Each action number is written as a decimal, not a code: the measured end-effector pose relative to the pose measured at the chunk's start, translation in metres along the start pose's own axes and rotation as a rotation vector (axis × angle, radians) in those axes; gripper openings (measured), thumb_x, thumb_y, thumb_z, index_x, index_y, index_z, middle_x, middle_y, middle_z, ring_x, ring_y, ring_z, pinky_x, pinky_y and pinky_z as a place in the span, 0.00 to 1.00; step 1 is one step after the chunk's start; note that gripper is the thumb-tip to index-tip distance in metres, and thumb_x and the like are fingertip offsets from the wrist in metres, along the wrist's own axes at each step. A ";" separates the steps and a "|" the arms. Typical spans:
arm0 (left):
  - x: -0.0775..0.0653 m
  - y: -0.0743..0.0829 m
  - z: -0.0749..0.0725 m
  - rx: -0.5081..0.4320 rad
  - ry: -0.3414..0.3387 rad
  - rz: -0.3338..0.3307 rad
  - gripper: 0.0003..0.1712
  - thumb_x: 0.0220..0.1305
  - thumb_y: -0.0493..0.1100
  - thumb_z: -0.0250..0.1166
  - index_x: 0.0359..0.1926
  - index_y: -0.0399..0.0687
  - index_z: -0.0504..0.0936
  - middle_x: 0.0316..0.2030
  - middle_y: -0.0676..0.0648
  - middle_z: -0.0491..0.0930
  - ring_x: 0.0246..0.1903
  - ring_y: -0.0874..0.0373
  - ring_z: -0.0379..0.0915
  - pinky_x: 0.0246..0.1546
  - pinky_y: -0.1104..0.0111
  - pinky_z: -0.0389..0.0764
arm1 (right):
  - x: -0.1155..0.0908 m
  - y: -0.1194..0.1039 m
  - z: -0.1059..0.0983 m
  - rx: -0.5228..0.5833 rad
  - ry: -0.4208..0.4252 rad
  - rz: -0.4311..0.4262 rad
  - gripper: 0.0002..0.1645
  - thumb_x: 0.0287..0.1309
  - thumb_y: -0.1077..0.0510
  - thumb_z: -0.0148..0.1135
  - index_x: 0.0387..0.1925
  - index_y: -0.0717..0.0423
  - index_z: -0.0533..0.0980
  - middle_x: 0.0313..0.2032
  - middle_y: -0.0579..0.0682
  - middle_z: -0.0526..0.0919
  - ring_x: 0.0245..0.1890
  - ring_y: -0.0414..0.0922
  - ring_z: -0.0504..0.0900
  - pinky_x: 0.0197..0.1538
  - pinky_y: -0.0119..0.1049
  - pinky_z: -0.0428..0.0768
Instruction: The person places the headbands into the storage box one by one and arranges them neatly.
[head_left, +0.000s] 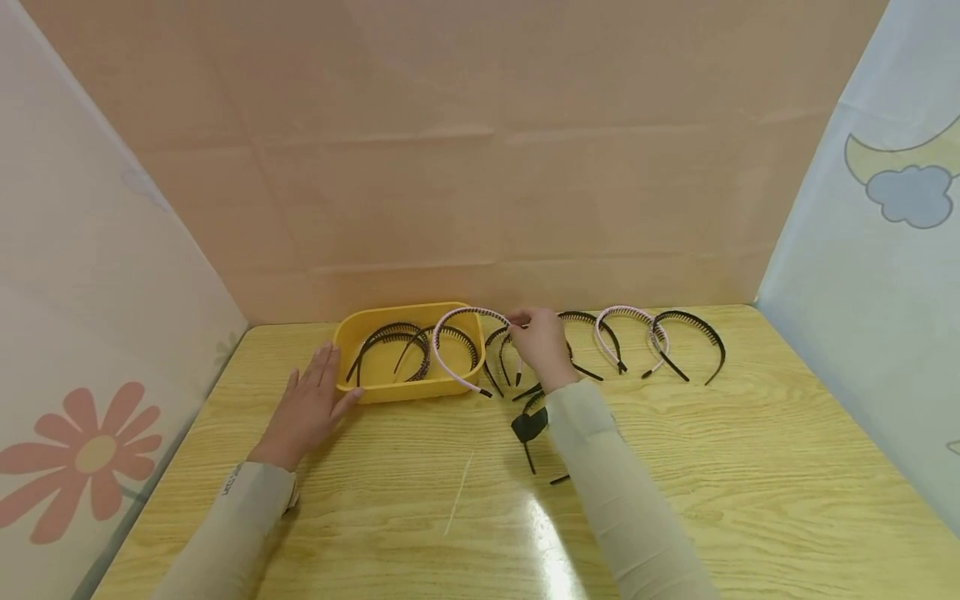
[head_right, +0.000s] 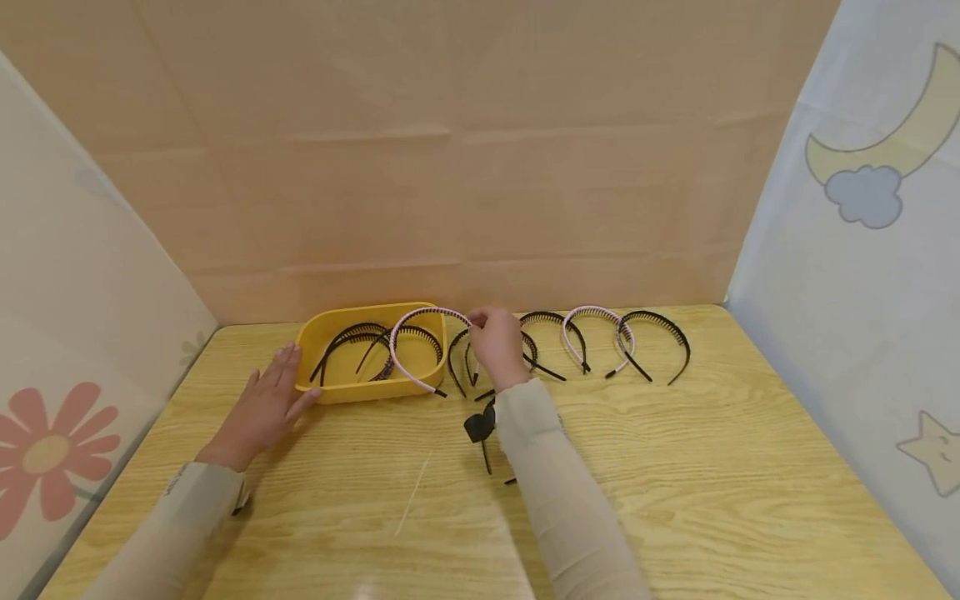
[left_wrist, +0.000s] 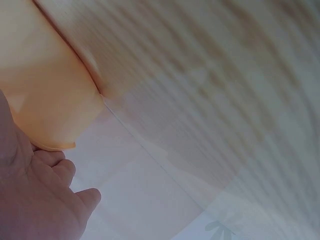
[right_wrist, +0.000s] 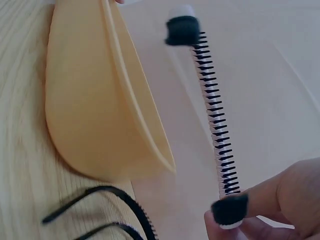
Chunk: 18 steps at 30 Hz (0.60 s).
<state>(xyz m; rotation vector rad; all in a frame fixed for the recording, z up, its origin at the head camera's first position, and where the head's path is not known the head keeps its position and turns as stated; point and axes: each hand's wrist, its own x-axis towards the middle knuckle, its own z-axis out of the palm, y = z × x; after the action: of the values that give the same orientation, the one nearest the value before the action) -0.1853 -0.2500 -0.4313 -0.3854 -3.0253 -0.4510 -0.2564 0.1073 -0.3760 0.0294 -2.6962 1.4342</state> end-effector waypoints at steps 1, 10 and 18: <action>0.000 0.000 0.000 -0.002 0.002 0.000 0.52 0.78 0.64 0.48 0.79 0.31 0.38 0.79 0.30 0.40 0.77 0.34 0.36 0.71 0.34 0.42 | 0.002 -0.001 0.002 0.008 -0.001 0.002 0.14 0.69 0.65 0.59 0.52 0.59 0.84 0.47 0.58 0.85 0.36 0.50 0.86 0.32 0.37 0.81; 0.000 -0.001 0.002 0.008 0.010 0.000 0.52 0.78 0.65 0.48 0.79 0.31 0.39 0.78 0.30 0.40 0.77 0.34 0.37 0.71 0.33 0.43 | 0.017 -0.016 0.025 0.068 0.038 0.021 0.12 0.66 0.69 0.60 0.48 0.63 0.85 0.43 0.59 0.85 0.41 0.53 0.85 0.39 0.41 0.83; 0.001 -0.002 0.002 0.001 -0.002 -0.008 0.52 0.78 0.65 0.47 0.79 0.32 0.37 0.79 0.30 0.39 0.77 0.34 0.36 0.71 0.34 0.41 | 0.028 -0.024 0.049 0.101 0.148 0.062 0.11 0.62 0.70 0.62 0.43 0.65 0.87 0.40 0.60 0.88 0.42 0.55 0.86 0.44 0.45 0.84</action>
<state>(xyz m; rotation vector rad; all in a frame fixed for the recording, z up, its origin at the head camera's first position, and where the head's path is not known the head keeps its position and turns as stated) -0.1866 -0.2511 -0.4335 -0.3739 -3.0304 -0.4491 -0.2862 0.0539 -0.3809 -0.1488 -2.5256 1.5237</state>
